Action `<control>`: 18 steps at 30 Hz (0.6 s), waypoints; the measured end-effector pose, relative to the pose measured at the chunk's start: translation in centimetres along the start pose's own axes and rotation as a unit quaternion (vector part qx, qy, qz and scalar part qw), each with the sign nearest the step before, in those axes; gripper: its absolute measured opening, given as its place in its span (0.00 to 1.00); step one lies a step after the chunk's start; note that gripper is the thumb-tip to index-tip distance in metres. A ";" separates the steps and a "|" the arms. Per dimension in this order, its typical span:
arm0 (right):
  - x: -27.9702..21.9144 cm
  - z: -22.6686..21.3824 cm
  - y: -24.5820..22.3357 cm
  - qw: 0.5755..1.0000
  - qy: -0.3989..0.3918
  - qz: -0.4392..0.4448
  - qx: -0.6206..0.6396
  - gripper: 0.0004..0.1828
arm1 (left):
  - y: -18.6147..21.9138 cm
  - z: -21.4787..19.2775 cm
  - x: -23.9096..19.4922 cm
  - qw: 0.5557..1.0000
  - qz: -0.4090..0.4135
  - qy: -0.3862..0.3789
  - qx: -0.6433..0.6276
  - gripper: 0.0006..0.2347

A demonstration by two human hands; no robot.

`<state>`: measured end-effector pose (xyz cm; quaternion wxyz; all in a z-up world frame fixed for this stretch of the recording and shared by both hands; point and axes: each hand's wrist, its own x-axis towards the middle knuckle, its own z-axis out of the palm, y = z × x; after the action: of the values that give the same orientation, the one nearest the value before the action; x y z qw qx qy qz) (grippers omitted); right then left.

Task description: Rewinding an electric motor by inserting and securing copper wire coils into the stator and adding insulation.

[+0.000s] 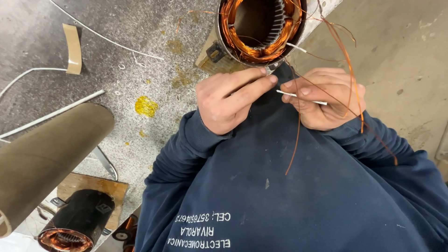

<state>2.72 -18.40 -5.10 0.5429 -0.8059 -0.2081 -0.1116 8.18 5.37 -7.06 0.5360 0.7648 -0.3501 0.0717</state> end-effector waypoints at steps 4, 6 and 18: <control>0.3 -0.3 0.0 0.999 -0.032 -0.017 -0.015 0.16 | -0.1 0.1 -0.1 1.000 0.001 -0.004 0.000 0.15; 0.4 -0.1 0.1 0.999 -0.031 -0.021 -0.014 0.17 | -0.1 0.1 -0.1 1.000 -0.001 -0.003 0.000 0.15; 0.2 -0.2 0.8 0.998 -0.029 -0.047 -0.015 0.18 | -0.2 0.3 -0.3 1.000 -0.001 0.004 0.000 0.14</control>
<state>3.21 -18.77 -5.60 0.5184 -0.8064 -0.2595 -0.1167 8.02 5.28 -7.44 0.5375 0.7647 -0.3476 0.0743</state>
